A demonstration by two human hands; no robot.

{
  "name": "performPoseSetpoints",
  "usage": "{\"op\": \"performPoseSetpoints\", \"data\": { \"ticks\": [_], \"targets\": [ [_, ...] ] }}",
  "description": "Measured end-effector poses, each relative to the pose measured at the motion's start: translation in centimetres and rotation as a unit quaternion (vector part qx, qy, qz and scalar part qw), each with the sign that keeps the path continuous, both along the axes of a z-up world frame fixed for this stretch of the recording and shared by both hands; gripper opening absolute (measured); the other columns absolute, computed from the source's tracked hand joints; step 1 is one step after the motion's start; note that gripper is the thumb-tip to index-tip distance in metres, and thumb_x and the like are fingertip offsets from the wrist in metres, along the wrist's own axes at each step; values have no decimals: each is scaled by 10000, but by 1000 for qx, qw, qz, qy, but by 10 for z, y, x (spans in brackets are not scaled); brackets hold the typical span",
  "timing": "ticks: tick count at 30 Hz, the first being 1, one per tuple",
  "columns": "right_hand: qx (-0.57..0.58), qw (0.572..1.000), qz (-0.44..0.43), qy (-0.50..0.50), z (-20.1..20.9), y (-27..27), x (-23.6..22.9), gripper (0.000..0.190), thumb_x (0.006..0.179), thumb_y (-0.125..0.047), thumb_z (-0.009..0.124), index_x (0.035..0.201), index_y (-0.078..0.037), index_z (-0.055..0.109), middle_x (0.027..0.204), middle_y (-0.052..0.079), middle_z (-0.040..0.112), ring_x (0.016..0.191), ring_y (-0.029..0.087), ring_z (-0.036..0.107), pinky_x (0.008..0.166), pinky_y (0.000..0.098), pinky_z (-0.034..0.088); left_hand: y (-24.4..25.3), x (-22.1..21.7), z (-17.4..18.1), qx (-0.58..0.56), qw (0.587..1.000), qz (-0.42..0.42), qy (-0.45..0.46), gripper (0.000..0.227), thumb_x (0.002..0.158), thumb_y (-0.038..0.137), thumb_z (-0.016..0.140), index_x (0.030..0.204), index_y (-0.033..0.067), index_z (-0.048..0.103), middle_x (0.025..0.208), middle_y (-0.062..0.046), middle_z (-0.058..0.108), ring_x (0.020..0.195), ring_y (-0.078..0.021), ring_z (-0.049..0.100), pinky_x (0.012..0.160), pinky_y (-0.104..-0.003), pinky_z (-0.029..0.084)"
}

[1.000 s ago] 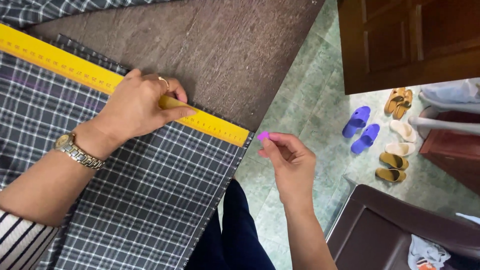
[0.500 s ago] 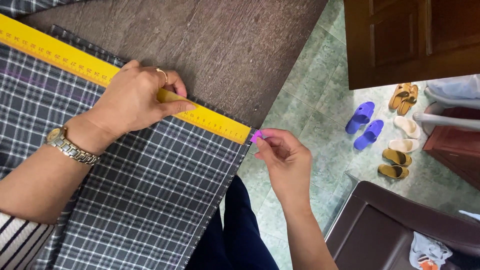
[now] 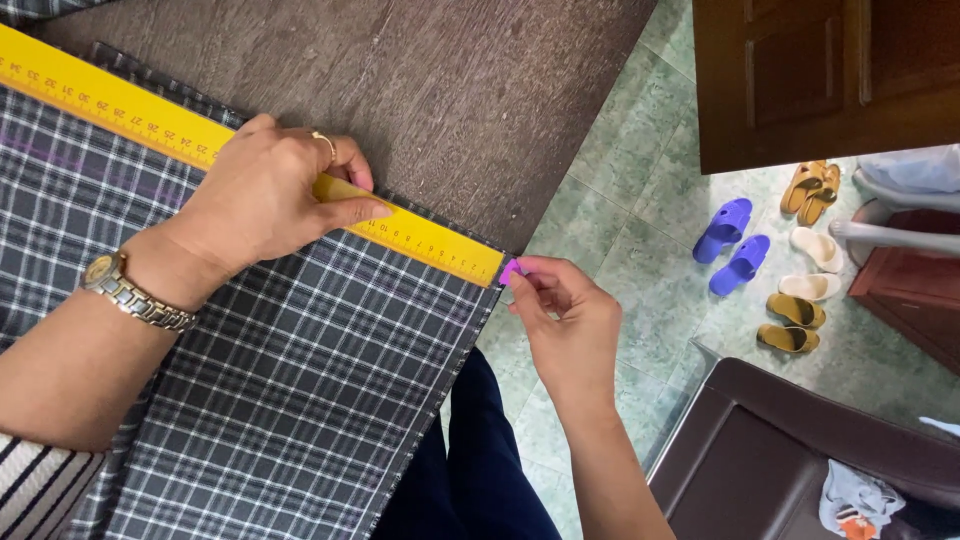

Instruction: The person measures a piece of plaid fabric using a yellow ruler and marks it with a purple chalk. They reposition the ruler multiple times to measure different sections of the fabric and make corresponding marks.

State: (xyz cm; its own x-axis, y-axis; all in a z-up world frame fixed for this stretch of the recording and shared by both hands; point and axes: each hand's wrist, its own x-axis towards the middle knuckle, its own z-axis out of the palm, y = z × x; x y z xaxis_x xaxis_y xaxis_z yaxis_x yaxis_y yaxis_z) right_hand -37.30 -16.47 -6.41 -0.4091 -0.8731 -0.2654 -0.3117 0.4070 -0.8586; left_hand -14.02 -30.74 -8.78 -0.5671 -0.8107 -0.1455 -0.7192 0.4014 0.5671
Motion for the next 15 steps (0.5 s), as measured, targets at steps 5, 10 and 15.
{"op": "performPoseSetpoints", "data": {
  "ticks": [5, 10, 15],
  "targets": [
    [-8, 1000, 4, 8, 0, -2, -1, 152, 810, -6, 720, 958, -38, 732, 729, 138, 716, 592, 172, 688, 637, 289, 572, -2, 0, 0, 2, 1000, -4, -4, 223, 740, 381, 825, 813, 207, 706, 681, 11, 700, 765, -237, 680, 758, -348, 407],
    [36, 999, 2, 5, 4, -3, 0, 101, 832, -95, 701, 923, -66, 733, 890, 71, 749, 656, 91, 630, 600, 201, 634, -5, 1, 0, 9, 997, -52, -54, 254, 826, 456, 726, 840, 209, 668, 737, 109, 740, 622, -163, 634, 906, -346, 378],
    [28, 999, 14, 29, 0, -2, -1, 109, 827, -97, 706, 930, -78, 738, 883, 45, 738, 616, 102, 665, 627, 197, 587, -6, -1, 1, 22, 996, -40, -74, 266, 815, 482, 720, 848, 225, 664, 704, 99, 732, 631, -192, 629, 929, -351, 377]
  ]
}}
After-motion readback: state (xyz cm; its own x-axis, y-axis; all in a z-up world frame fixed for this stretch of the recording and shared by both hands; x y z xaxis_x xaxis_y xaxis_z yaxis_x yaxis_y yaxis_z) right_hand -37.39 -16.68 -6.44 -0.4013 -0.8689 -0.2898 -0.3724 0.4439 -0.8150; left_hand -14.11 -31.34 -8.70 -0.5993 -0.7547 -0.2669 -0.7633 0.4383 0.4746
